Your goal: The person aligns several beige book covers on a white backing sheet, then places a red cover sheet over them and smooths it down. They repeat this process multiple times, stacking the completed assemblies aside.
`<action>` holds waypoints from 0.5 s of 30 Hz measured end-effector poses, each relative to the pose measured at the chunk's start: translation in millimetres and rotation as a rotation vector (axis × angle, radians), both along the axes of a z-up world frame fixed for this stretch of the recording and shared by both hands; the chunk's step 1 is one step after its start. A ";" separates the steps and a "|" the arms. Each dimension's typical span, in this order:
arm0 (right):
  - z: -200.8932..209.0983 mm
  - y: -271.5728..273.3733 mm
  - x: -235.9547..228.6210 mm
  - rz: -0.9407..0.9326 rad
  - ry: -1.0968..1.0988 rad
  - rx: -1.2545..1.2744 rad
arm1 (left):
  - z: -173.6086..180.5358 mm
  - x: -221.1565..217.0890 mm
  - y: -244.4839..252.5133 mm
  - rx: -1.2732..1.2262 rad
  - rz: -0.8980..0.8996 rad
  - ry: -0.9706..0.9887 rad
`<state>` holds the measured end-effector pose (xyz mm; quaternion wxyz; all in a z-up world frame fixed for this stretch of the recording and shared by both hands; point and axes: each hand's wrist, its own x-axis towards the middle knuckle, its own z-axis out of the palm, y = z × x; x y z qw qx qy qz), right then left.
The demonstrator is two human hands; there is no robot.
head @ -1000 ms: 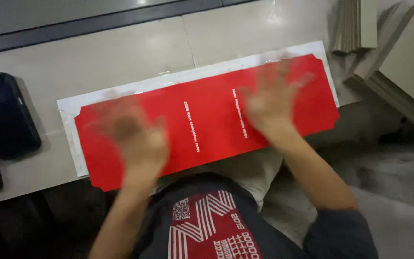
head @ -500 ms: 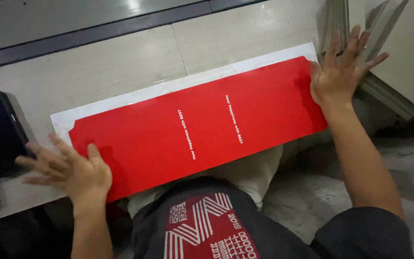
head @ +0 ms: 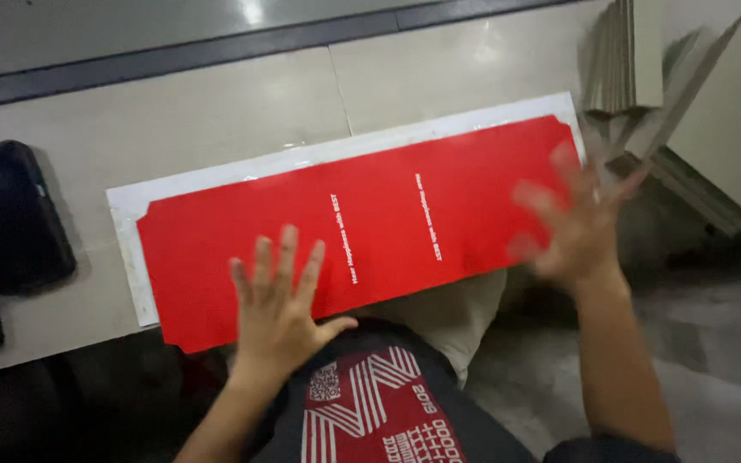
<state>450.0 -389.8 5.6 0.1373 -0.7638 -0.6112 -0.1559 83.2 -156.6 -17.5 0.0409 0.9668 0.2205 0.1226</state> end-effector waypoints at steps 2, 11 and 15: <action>-30.0 -23.6 -11.6 0.033 -0.112 -0.058 | -16.5 -23.2 2.9 0.047 0.034 -0.051; -79.2 -58.9 -0.1 -0.128 -0.486 0.242 | -5.1 -75.6 16.2 0.489 0.199 -0.255; -37.6 -46.0 22.5 -0.275 -0.462 0.319 | 57.8 -65.5 36.3 0.531 0.160 -0.309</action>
